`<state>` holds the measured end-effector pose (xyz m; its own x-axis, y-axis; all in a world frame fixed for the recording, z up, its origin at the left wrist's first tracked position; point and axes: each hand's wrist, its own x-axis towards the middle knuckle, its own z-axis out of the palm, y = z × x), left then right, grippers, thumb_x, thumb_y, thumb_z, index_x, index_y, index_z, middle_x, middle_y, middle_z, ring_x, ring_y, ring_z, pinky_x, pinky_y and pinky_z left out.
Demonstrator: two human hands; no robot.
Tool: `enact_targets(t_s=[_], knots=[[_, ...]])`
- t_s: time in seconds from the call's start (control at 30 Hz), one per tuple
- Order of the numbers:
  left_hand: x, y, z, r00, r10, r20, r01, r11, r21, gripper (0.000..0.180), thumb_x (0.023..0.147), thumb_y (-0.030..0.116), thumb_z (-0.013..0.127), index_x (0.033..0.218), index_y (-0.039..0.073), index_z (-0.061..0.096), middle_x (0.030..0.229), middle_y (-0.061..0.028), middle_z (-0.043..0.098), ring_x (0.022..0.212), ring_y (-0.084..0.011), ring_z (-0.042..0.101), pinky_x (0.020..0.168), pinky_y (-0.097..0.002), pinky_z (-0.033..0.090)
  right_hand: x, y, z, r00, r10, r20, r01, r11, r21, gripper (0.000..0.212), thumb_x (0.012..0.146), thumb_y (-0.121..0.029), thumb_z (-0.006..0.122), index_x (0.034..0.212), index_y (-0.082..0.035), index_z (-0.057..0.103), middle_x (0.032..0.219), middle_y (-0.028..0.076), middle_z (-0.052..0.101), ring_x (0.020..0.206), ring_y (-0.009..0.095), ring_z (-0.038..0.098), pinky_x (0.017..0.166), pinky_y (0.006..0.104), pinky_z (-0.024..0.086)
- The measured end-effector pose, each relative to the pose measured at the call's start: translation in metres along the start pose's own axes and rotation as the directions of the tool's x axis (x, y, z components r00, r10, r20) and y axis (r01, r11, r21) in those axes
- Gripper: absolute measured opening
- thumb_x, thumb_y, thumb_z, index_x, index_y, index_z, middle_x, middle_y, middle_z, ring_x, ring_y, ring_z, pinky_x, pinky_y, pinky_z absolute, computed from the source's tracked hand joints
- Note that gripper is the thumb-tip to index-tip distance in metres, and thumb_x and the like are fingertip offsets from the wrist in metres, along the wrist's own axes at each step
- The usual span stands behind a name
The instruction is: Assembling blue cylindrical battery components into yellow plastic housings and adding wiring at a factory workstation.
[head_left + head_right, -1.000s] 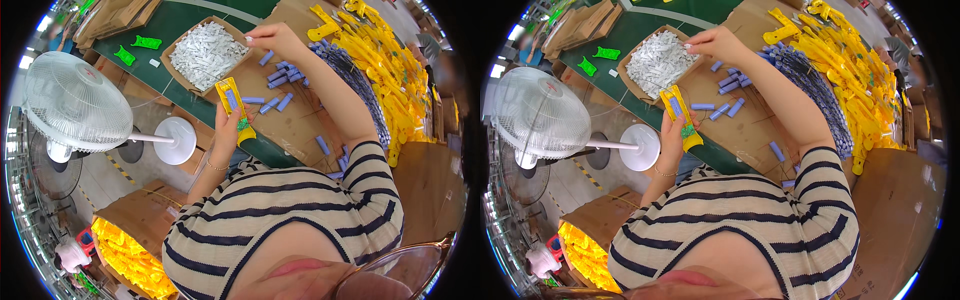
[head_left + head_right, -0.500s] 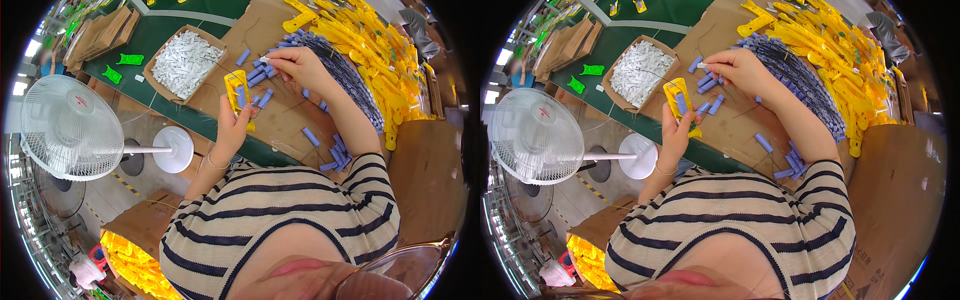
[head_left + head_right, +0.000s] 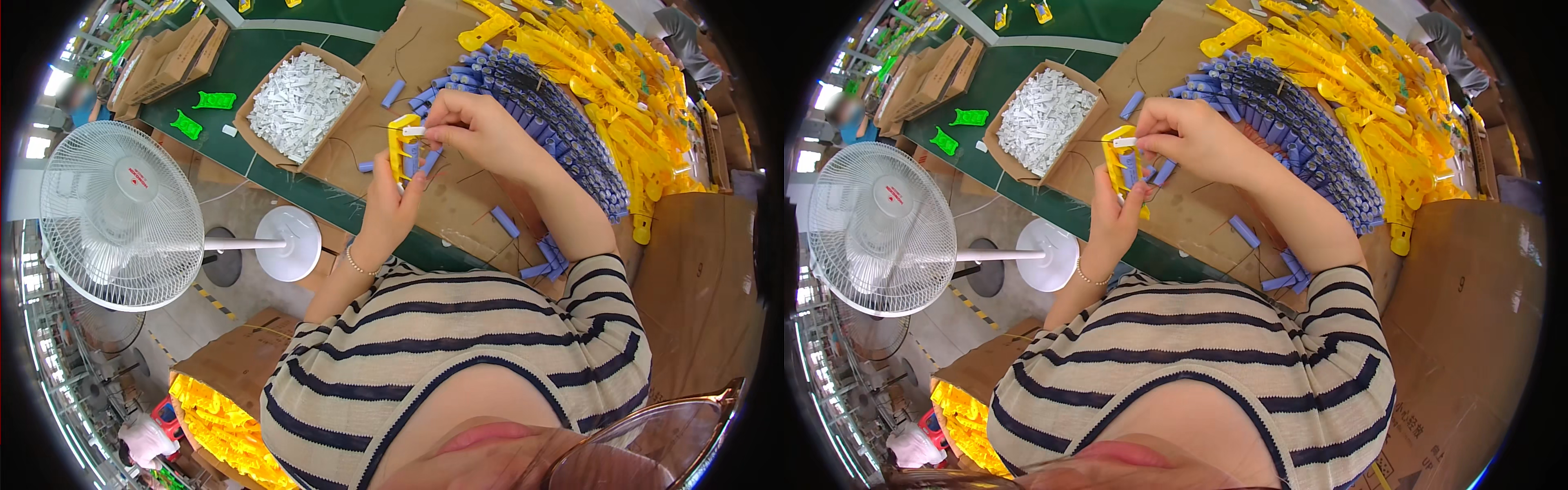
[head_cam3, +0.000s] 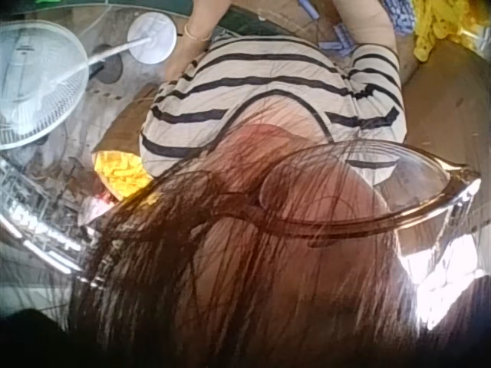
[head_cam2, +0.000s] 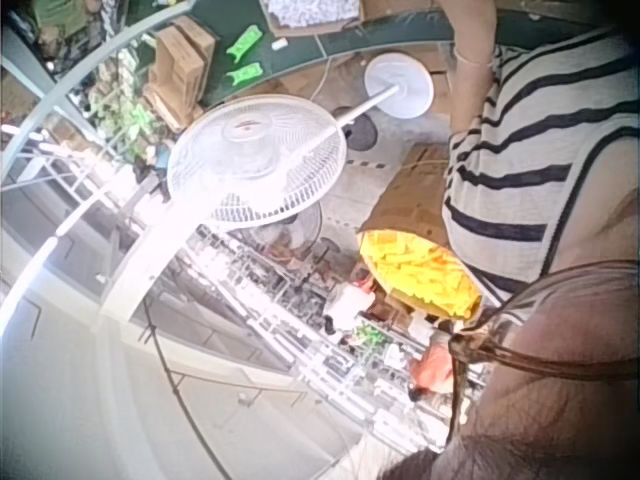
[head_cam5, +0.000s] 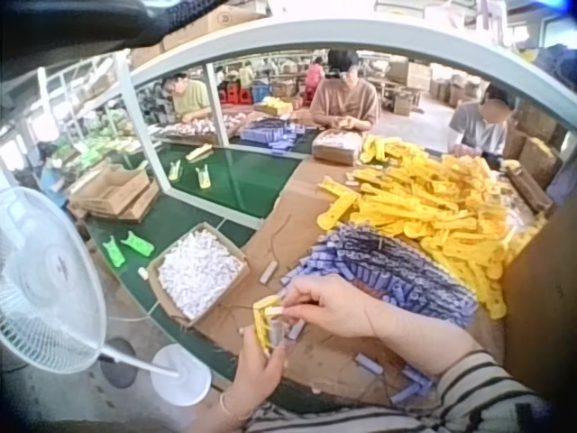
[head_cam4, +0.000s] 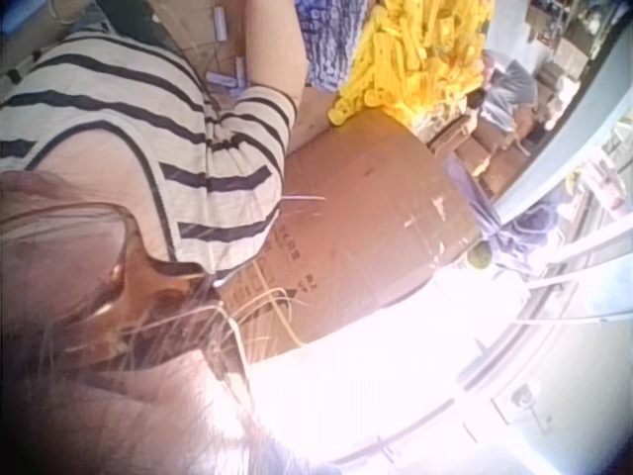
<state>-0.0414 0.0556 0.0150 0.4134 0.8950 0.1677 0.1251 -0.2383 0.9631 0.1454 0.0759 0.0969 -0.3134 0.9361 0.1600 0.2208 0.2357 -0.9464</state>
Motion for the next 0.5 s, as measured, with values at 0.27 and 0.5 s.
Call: enact_targets(t_s=[0.27, 0.5], knots=[[0.000, -0.004, 0.002, 0.997, 0.060, -0.051, -0.061, 0.998, -0.028, 0.031, 0.090, 0.004, 0.051, 0.116, -0.002, 0.035, 0.105, -0.0136, 0.057, 0.088, -0.0158, 0.061, 0.076, -0.0271, 0.050, -0.002, -0.004, -0.004, 0.998, 0.067, -0.016, -0.068, 0.996, -0.052, 0.003, 0.082, 0.001, 0.059, 0.083, 0.001, 0.056, 0.076, 0.005, 0.063, 0.072, 0.009, 0.059, 0.067, 0.0224, 0.046], [-0.001, -0.003, 0.005, 0.994, 0.086, -0.073, -0.080, 0.994, 0.078, 0.037, 0.086, 0.013, 0.059, 0.113, -0.002, 0.038, 0.094, -0.0220, 0.058, 0.082, -0.0348, 0.061, 0.070, -0.0377, 0.048, -0.002, -0.001, 0.002, 0.997, 0.020, -0.070, -0.027, 0.995, -0.094, 0.006, 0.081, -0.001, 0.062, 0.081, 0.001, 0.057, 0.075, 0.006, 0.064, 0.071, 0.009, 0.060, 0.064, 0.0221, 0.047]])
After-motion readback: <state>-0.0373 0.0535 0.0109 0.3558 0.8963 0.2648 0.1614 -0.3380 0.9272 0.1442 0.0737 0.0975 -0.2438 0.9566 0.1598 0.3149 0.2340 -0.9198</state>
